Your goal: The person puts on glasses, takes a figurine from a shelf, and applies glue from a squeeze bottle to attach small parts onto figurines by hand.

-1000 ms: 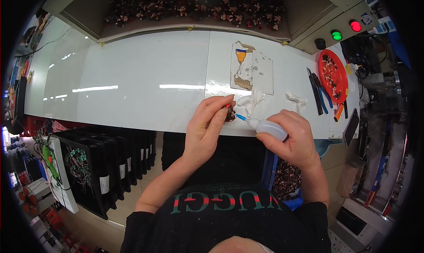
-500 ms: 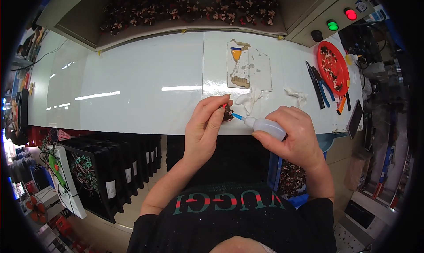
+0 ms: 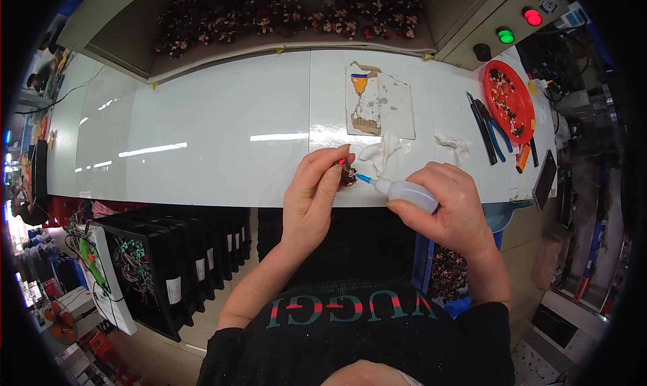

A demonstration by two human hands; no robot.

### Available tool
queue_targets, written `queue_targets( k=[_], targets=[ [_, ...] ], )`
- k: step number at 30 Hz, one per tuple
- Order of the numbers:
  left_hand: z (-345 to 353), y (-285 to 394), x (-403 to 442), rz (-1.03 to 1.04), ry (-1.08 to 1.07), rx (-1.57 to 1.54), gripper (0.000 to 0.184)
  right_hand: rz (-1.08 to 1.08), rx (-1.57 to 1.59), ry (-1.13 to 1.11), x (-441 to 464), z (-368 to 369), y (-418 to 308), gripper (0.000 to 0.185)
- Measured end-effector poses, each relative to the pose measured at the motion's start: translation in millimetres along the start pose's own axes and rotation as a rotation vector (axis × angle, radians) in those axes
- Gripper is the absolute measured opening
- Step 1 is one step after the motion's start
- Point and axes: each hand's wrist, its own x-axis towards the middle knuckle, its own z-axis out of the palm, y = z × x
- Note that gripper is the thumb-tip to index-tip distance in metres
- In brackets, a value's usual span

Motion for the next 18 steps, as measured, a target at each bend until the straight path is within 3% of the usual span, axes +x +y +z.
queue_targets(
  k=[4,7,10,18],
  targets=[
    [-3.0,-1.5,1.5,-0.087,-0.012,-0.119,0.031,0.185,0.323,0.092,-14.0,-7.6,14.5,0.024],
    [-3.9,2.9,3.9,-0.129,-0.024,-0.24,0.035,0.325,0.558,0.397,-18.0,0.3,39.9,0.025],
    [-8.4,7.8,7.4,-0.208,-0.047,-0.378,0.037,0.369,0.557,0.552,-8.8,8.6,71.1,0.029],
    [-9.8,9.0,7.7,-0.238,-0.04,-0.397,0.038,0.413,0.175,0.517,0.4,21.1,107.6,0.033]
  ],
)
